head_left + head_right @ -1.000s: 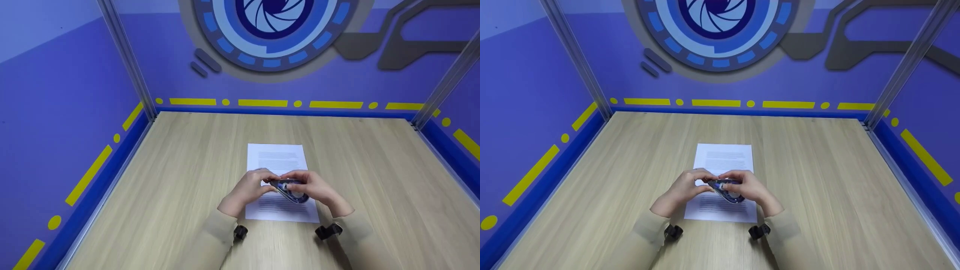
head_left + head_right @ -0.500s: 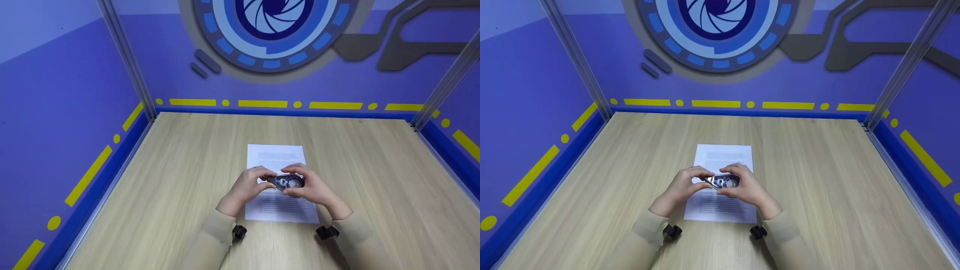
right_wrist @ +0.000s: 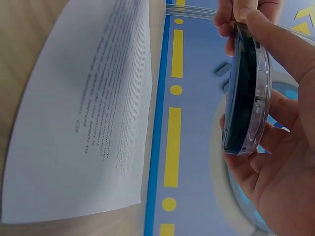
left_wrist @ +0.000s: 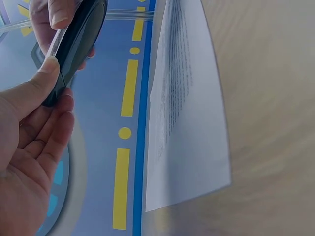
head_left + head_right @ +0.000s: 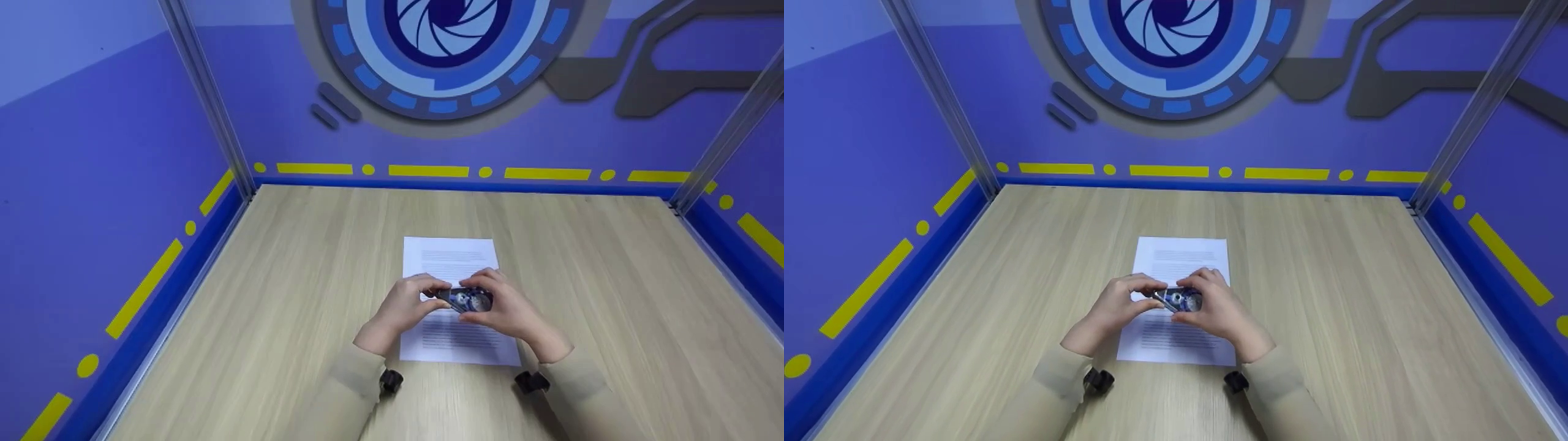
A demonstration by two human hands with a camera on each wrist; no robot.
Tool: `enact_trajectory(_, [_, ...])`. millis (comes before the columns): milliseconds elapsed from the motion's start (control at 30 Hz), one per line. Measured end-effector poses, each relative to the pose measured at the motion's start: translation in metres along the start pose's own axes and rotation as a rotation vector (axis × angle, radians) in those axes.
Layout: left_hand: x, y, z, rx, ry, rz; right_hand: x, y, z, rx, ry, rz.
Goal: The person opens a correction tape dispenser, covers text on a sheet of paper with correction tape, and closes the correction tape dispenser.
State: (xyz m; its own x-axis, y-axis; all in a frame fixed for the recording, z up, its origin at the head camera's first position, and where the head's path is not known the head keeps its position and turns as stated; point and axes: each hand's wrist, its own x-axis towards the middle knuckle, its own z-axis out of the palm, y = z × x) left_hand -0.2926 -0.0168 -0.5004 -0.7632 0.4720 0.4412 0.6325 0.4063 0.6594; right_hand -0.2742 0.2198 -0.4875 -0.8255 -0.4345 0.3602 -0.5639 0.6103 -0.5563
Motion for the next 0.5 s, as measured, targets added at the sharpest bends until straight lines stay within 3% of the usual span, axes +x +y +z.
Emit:
enact_trajectory(267, [0.0,-0.003,0.0,-0.015,0.0,-0.027,0.002,0.002,0.0,-0.004,-0.012,0.034])
enact_trajectory(500, [0.0,-0.01,-0.006,-0.039,0.065,-0.097,0.001,0.011,-0.004,0.014,0.023,0.105])
